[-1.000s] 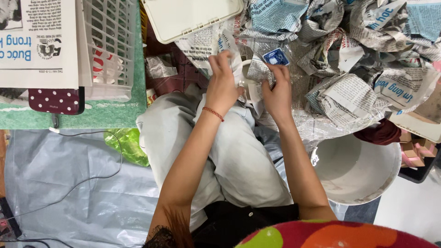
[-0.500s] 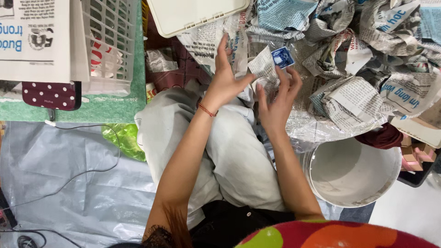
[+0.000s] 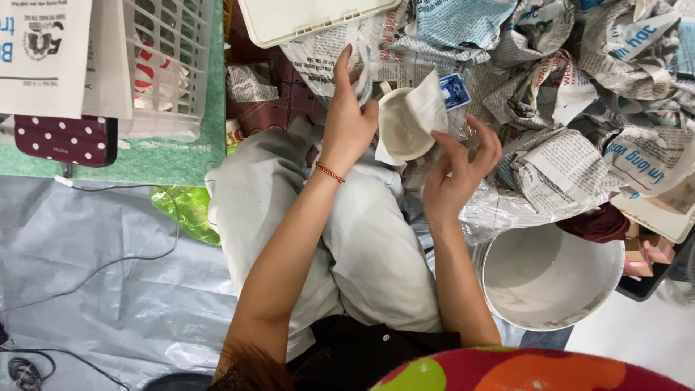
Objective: The person wraps a small ceramic bowl and a white mug with newspaper, then places them in a pile. The person then picks up a small cardboard box, ties a light blue ribbon around it, and adjusts the bow.
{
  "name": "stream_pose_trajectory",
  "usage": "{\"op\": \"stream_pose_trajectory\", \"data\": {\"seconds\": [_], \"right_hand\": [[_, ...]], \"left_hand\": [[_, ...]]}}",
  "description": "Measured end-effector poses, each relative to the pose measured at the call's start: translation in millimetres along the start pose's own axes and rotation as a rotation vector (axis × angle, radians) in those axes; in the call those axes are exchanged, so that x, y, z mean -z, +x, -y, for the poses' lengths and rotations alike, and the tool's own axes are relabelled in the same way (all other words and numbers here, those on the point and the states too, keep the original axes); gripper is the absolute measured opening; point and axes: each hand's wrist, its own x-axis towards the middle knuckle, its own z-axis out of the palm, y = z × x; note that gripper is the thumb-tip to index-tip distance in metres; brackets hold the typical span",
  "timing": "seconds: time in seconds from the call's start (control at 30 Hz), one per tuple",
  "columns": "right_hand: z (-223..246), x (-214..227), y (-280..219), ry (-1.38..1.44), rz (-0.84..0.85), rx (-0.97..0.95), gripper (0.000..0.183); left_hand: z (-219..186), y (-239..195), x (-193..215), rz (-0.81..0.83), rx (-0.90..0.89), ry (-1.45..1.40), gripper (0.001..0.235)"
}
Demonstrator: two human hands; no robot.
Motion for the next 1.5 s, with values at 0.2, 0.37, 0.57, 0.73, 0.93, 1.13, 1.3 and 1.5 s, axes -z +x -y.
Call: {"op": "stream_pose_trajectory", "data": {"seconds": [0.2,0.37,0.57,0.73,0.93,1.13,1.3,1.5], "right_hand": [[7,5,-1,-0.062,0.086,0.050,0.034],[17,2,1,0.041,0.133,-0.006,0.032],[12,3,10,0.108,0.140,-0.066,0.028],[11,5,18,0.161,0.123,-0.073,0.024],[16,1,25,0.083,0.214,0.140,0.026],[20,3,32,0.047,0.306,0.151,0.026],[19,8,38,0.008,0.379,0.212,0.029],[18,16,12,0.131,0.335,0.086,0.038]], "left_hand": [[-25,-3,3,0.026,0.089,0.083,0.062],[-46,-1,11,-0.009,0.081,0.240,0.030],[-59,-6,19,-0.120,-0.211,0.295,0.013],[-55,-5,14,0.177,-0.121,0.132,0.014],[-53,-7,5,0.242,-0.252,0.364,0.013],[-54,-11,4,0.325,-0.295,0.403,0.038],[-45,-15,-5,0.251,-0.520,0.615,0.029],[-33,-15,-10,0.267,-0.523,0.628,0.031]]}}
